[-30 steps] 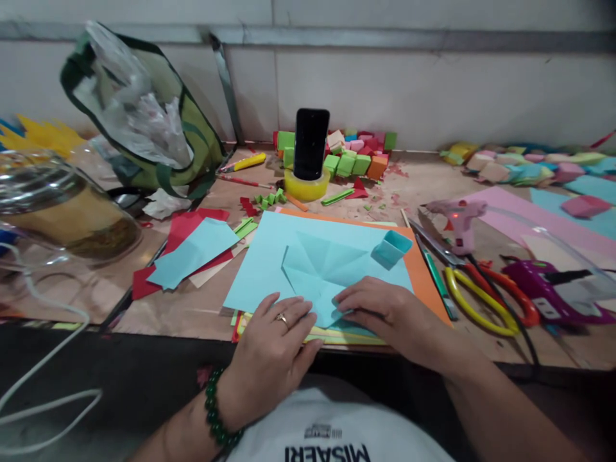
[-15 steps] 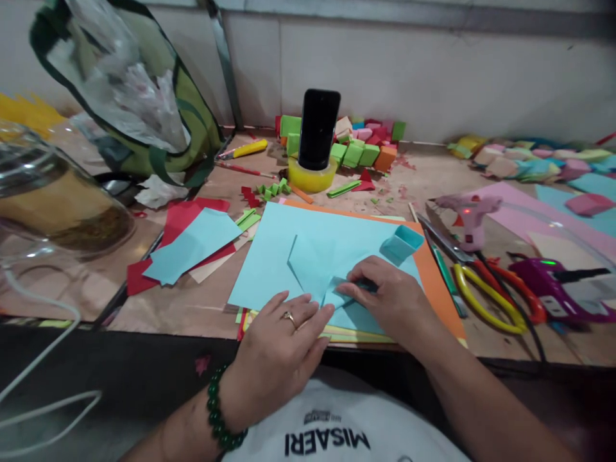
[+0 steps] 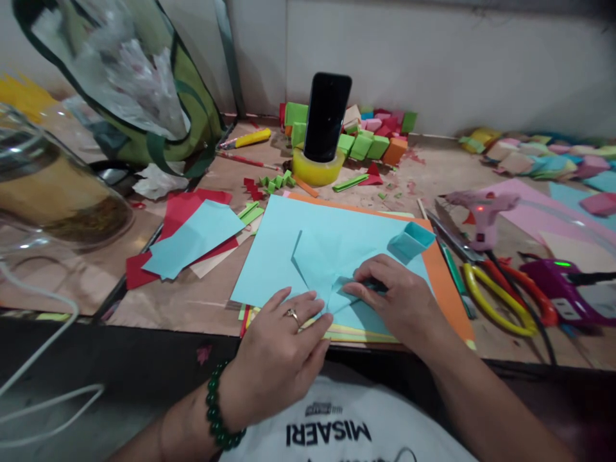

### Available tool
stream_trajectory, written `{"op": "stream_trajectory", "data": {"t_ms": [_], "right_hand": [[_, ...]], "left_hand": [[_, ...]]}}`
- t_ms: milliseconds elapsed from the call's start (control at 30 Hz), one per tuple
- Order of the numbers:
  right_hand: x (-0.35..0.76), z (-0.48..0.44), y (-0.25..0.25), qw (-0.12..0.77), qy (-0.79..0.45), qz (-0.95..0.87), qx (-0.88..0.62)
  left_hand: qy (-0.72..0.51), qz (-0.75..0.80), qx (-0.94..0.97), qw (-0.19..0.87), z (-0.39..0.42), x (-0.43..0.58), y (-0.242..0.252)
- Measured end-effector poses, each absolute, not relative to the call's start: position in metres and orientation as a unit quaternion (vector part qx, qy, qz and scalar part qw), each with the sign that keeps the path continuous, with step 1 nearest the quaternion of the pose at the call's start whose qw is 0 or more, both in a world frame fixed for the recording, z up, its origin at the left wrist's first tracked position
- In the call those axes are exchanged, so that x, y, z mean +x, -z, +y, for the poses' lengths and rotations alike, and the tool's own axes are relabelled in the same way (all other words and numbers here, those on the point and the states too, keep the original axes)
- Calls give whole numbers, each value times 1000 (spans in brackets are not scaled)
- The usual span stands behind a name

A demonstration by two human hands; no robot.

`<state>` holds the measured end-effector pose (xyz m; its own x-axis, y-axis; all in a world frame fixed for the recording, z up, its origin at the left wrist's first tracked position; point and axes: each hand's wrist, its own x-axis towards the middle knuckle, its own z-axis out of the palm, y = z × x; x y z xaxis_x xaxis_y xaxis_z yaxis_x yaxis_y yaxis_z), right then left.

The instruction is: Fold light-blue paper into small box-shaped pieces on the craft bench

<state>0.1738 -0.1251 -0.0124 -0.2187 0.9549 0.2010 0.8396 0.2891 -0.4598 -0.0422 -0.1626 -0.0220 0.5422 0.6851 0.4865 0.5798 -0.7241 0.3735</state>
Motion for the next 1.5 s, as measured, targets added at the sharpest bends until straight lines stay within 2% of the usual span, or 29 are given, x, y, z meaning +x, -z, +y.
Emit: {"op": "stream_trajectory", "data": {"t_ms": [367, 567, 733, 1033, 1500], "right_hand": [[174, -124, 14, 221, -125, -773, -582], [174, -125, 14, 218, -118, -778, -577], [174, -125, 11, 229, -130, -779, -569], [174, -125, 11, 227, -127, -776, -574], [173, -125, 13, 222, -121, -779, -573]], "left_hand": [[-295, 374, 866, 150, -162, -41, 14], [-297, 375, 865, 150, -161, -39, 12], [-283, 402, 846, 207, -165, -42, 12], [-322, 378, 850, 176, -162, -43, 20], [-279, 366, 880, 118, -158, -40, 19]]}}
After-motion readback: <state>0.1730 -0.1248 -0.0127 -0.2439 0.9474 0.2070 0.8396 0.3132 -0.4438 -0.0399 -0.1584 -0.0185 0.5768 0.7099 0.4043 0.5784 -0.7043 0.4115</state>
